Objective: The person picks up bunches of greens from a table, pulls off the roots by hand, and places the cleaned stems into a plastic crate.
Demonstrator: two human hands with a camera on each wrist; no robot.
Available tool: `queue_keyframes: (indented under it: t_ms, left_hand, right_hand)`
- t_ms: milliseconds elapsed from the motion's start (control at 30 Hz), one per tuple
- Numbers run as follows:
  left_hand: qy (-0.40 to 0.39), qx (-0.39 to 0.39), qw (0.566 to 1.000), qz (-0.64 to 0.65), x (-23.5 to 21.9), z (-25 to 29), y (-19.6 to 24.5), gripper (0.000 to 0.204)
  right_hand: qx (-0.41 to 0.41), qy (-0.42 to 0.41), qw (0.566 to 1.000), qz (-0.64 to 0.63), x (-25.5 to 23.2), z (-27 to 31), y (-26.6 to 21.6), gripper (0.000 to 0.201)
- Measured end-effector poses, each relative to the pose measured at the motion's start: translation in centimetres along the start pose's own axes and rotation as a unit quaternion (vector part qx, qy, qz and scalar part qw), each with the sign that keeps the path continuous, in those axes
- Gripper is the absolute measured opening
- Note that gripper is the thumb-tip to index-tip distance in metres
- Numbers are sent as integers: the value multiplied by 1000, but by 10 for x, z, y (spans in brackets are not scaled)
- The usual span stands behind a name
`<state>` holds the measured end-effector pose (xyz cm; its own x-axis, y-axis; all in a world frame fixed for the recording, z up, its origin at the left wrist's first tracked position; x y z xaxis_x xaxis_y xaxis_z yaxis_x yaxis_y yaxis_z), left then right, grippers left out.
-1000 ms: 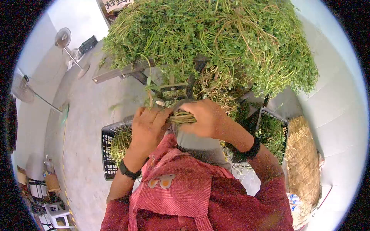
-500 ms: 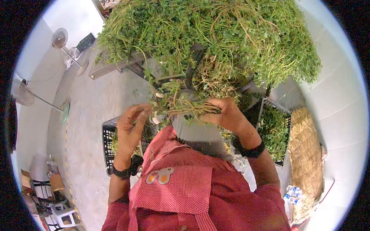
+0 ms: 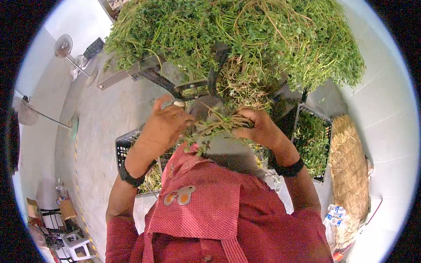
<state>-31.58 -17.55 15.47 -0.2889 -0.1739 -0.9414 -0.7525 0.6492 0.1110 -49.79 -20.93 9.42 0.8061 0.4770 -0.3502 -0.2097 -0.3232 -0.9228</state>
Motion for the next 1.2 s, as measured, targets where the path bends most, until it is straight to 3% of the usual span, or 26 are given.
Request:
queue_keyframes:
  t_ms: [67, 167, 233, 267, 367, 433, 567, 667, 833, 967, 1033, 1067, 1133, 1200]
  left_hand:
    - [-25, -36, 999, 17, 6, 2, -6, 22]
    - [17, -62, 994, 87, 20, 7, -9, 19]
    - [-22, -123, 986, 111, 39, 13, -15, 17]
    - [-26, -124, 985, 114, 46, 15, -11, 17]
    - [24, -131, 977, 167, 50, 20, -3, 18]
    - [13, -163, 971, 174, 56, 26, -3, 21]
    - [-5, -144, 983, 115, 57, 41, 15, 25]
    - [44, -130, 987, 88, 56, 44, 20, 27]
    - [61, -263, 957, 100, 65, 47, -10, 23]
    - [105, -275, 947, 131, 65, 46, -22, 17]
    - [187, -366, 902, 132, 66, 66, -61, 12]
    - [194, -397, 888, 130, 71, 84, -94, 14]
    - [201, -418, 870, 165, 53, 96, -105, 15]
    - [226, -448, 767, 399, 47, 103, -107, 14]
  right_hand:
    - [42, -5, 999, -17, 3, -1, 11, 32]
    - [74, -18, 997, -24, 14, -1, 27, 34]
    - [-134, 26, 991, 8, 18, -6, 4, 40]
    - [-131, 26, 991, 6, 22, -5, 1, 40]
    - [-54, -40, 967, 245, 35, -9, -7, 41]
    - [-29, -26, 972, 231, 36, -12, -2, 39]
    - [0, 6, 987, 159, 33, -12, 6, 34]
    - [-9, 36, 996, 86, 36, -8, 4, 33]
    - [-3, 51, 987, 152, 51, -1, -5, 36]
    - [32, 57, 981, 181, 61, 3, -10, 36]
    - [37, 62, 982, 173, 59, 9, -26, 35]
    - [25, 61, 987, 149, 53, 10, -40, 34]
    - [18, 63, 990, 121, 46, 12, -39, 33]
    - [-24, 46, 998, 23, 39, 3, -29, 29]
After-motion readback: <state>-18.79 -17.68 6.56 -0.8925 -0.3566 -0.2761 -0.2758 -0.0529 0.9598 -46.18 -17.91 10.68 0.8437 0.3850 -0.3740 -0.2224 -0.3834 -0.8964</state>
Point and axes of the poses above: each hand's wrist, its own z-axis away from the middle knuckle, its own x-axis out of the palm, y = z × x, the point moved 8 cm from there along -z, towards the middle knuckle, and after that the axes turned 6 degrees about -x, right-handed, at the moved point
